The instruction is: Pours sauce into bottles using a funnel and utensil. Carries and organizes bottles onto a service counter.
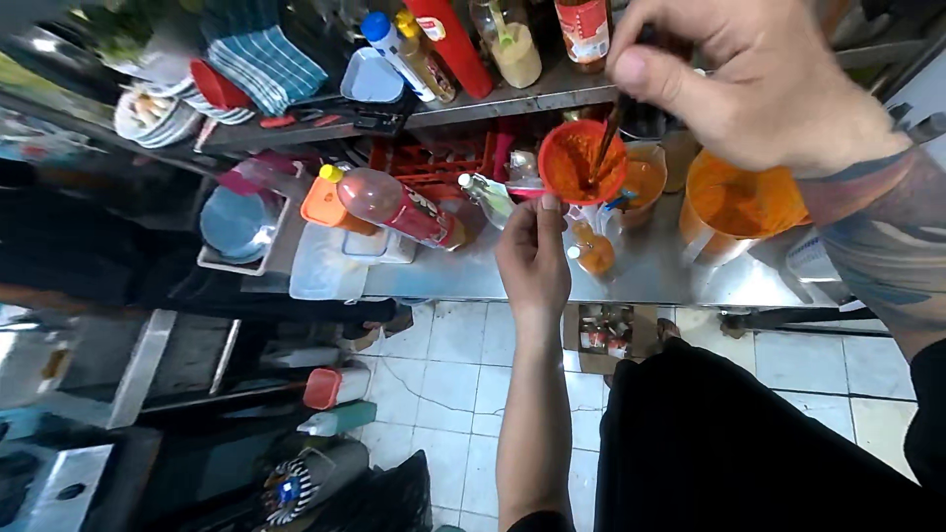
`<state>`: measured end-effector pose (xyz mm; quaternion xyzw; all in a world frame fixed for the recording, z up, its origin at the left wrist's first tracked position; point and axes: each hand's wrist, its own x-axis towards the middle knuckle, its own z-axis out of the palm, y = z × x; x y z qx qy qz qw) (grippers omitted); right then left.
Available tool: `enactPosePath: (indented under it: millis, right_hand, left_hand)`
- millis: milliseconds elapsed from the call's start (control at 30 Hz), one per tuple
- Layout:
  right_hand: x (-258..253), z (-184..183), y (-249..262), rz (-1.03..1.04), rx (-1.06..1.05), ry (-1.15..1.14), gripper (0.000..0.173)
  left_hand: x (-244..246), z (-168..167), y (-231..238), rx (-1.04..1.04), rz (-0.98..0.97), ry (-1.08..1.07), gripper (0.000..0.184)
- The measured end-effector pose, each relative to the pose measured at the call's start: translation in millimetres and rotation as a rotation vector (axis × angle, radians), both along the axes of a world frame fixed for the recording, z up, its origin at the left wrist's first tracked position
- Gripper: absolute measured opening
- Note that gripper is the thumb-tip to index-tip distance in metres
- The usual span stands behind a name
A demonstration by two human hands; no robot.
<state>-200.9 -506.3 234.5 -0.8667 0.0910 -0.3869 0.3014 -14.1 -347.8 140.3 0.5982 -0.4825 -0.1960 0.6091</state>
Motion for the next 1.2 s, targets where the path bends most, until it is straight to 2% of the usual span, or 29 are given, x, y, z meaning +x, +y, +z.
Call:
enactPosePath:
  millis: [100,167,267,367,433,533,567,633,700,733,800,867,967,1067,1133,1200]
  right_hand:
    - [-48,5,2,-0.11,-0.022,-0.119,0.021]
    - [-91,-7,5,-0.23,-0.051,-0.171,0.02]
    - [-157,-46,18,-0.416,-0.022,-0.198,0.023]
    - [-201,-107,36,-0.547,0.152,-0.238,0.023]
    - [-214,-152,49,-0.644,0.318,-0.265,0.026]
    - [-215,-197,52,-0.713,0.489,-0.322,0.027]
    - [-214,-206,52,-0.729,0.52,-0.328,0.027]
    - [-213,-216,51,-0.767,0.537,-0.297,0.027]
    - [-215,-216,51,-0.844,0.511,-0.162,0.027]
    - [-217,-214,50,-0.872,0.476,-0.069,0.028]
    - [-222,-210,47,-0.902,0.362,0.115,0.031]
    - [-228,-208,43,-0.934,0.263,0.274,0.034]
    - [-234,-209,39,-0.951,0.195,0.4,0.042]
    - [-239,-208,38,-0.957,0.168,0.492,0.054]
    - [-241,-205,42,-0.976,0.098,0.48,0.057]
    - [-238,-199,50,-0.963,-0.017,0.366,0.051]
  left_hand:
    - [-26,21,-16,-0.079,-0.084,-0.097,0.02]
    - [-51,25,-30,-0.121,-0.123,-0.204,0.021]
    - [-98,18,-53,-0.073,-0.123,-0.47,0.024]
    - [-143,-13,-77,-0.052,-0.18,-0.709,0.024]
    - [-166,-40,-88,-0.015,-0.222,-0.885,0.025]
    - [-185,-67,-100,0.023,-0.287,-1.047,0.021]
    - [-188,-71,-104,0.054,-0.32,-1.082,0.02]
    - [-192,-70,-111,0.185,-0.406,-1.146,0.028]
    - [-196,-68,-118,0.284,-0.458,-1.181,0.041]
    - [-198,-68,-121,0.319,-0.471,-1.186,0.041]
    - [-199,-68,-124,0.358,-0.482,-1.169,0.03]
    - [-198,-69,-122,0.384,-0.455,-1.117,0.03]
    - [-183,-75,-108,0.204,-0.326,-0.946,0.033]
    - [-152,-79,-72,-0.049,-0.339,-0.509,0.024]
    - [-126,-96,-39,-0.103,-0.344,-0.191,0.026]
    - [-103,-124,-8,-0.126,-0.17,0.065,0.03]
